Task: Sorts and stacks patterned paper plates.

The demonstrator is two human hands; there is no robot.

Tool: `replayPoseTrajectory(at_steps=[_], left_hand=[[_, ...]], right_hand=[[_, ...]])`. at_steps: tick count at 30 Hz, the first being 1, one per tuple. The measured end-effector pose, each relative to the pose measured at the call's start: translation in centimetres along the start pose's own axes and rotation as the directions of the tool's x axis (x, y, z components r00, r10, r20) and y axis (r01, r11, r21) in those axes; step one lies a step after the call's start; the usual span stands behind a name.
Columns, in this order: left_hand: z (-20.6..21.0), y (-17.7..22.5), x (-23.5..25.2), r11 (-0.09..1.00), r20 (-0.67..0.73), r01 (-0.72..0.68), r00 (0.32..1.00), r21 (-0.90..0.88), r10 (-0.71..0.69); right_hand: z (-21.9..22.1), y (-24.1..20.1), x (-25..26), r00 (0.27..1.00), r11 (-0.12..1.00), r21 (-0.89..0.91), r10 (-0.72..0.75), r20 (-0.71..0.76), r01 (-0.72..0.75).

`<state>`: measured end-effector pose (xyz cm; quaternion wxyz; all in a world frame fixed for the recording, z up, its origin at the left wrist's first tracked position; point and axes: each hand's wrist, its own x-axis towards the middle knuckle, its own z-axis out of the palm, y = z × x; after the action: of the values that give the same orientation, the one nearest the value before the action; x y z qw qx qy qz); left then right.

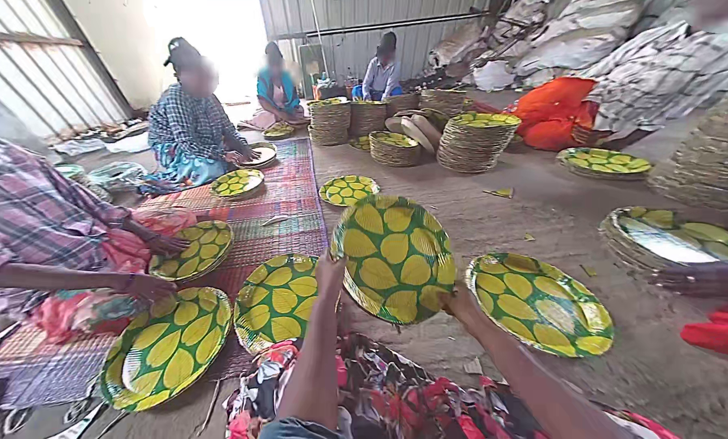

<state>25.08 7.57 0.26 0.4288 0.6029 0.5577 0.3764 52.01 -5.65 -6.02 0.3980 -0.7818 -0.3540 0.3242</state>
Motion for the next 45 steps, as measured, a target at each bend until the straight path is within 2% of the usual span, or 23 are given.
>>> replayPoseTrajectory(at_steps=[2, 4, 6, 7, 9, 11, 12, 14, 16, 19, 21, 23, 26, 29, 32, 35, 37, 39, 43, 45], left_hand=[[-6.0, 1.4, 0.7, 0.997, -0.098, -0.075, 0.992, 0.000, 0.075], [-11.7, 1.3, 0.6, 0.993, -0.197, -0.091, 0.975, 0.079, 0.105], [-15.9, -1.4, -0.1, 0.963, -0.314, -0.023, 0.943, 0.267, 0.110], [-17.4, -3.7, -0.6, 0.913, -0.332, 0.045, 0.938, 0.405, 0.101], [-18.7, -10.4, -1.9, 0.715, -0.271, 0.176, 0.962, 0.676, 0.020], [-18.1, -17.5, -3.5, 0.504, -0.116, 0.203, 0.973, 0.840, -0.199], [-17.4, -19.7, -3.7, 0.433, -0.075, 0.216, 0.944, 0.875, -0.320], [-17.0, -20.3, -2.7, 0.350, -0.031, 0.180, 0.919, 0.919, -0.392], [-16.5, -18.6, -1.8, 0.284, 0.008, 0.129, 0.901, 0.950, -0.434], [-15.0, -13.4, 0.2, 0.238, 0.031, 0.103, 0.865, 0.966, -0.501], [-13.1, -9.8, 1.4, 0.308, 0.110, 0.047, 0.873, 0.950, -0.474], [-10.5, -6.0, 2.0, 0.436, 0.262, -0.059, 0.867, 0.898, -0.423], [-5.6, -0.9, 2.1, 0.556, 0.524, -0.313, 0.807, 0.770, -0.271], [-0.3, 3.1, 0.6, 0.621, 0.628, -0.421, 0.763, 0.661, -0.151], [4.9, 2.3, -1.3, 0.720, 0.678, -0.432, 0.731, 0.543, -0.072], [8.9, -2.4, -2.1, 0.753, 0.741, -0.407, 0.653, 0.517, -0.156], [10.7, -5.8, -2.3, 0.683, 0.753, -0.434, 0.603, 0.588, -0.264], [11.4, -7.2, -2.5, 0.585, 0.720, -0.459, 0.595, 0.669, -0.357], [11.7, -7.5, -2.1, 0.545, 0.683, -0.442, 0.616, 0.712, -0.393], [11.8, -7.7, -2.1, 0.523, 0.681, -0.459, 0.618, 0.719, -0.394]], right_hand=[[4.1, -3.9, -0.8, 0.996, 0.989, 0.128, -0.079, 0.041, 0.073], [8.7, -7.2, -1.2, 0.984, 0.977, 0.171, -0.145, 0.102, 0.126], [13.7, -9.0, -1.7, 0.970, 0.980, 0.118, -0.181, 0.165, 0.163], [16.2, -9.3, -1.9, 0.965, 0.984, 0.045, -0.176, 0.195, 0.170], [20.4, -8.5, -2.2, 0.945, 0.968, -0.199, -0.084, 0.315, 0.152], [23.9, -6.3, -2.0, 0.921, 0.916, -0.378, 0.026, 0.388, 0.133], [24.8, -6.1, -2.1, 0.921, 0.885, -0.450, 0.067, 0.383, 0.122], [25.2, -7.0, -1.8, 0.927, 0.837, -0.535, 0.101, 0.362, 0.118], [24.2, -7.1, -1.6, 0.911, 0.830, -0.543, 0.115, 0.396, 0.131], [20.7, -6.7, -0.6, 0.892, 0.829, -0.532, 0.096, 0.441, 0.173], [16.8, -5.9, -0.4, 0.904, 0.787, -0.586, 0.088, 0.419, 0.195], [12.0, -4.3, 0.1, 0.924, 0.742, -0.640, 0.075, 0.376, 0.201], [4.1, -0.6, 1.8, 0.962, 0.701, -0.698, 0.066, 0.264, 0.143], [-3.5, 1.9, 2.6, 0.992, 0.640, -0.768, 0.075, 0.103, 0.031], [-8.2, 6.7, 3.8, 0.993, 0.634, -0.769, 0.115, -0.010, -0.081], [-9.2, 10.4, 4.9, 0.973, 0.671, -0.713, 0.217, -0.074, -0.203], [-8.5, 11.0, 5.6, 0.956, 0.634, -0.737, 0.287, -0.059, -0.236], [-7.7, 10.6, 5.9, 0.956, 0.604, -0.770, 0.292, -0.026, -0.206], [-5.9, 9.2, 5.3, 0.971, 0.583, -0.796, 0.239, -0.025, -0.164], [-6.0, 9.1, 5.2, 0.979, 0.617, -0.770, 0.199, -0.047, -0.162]])
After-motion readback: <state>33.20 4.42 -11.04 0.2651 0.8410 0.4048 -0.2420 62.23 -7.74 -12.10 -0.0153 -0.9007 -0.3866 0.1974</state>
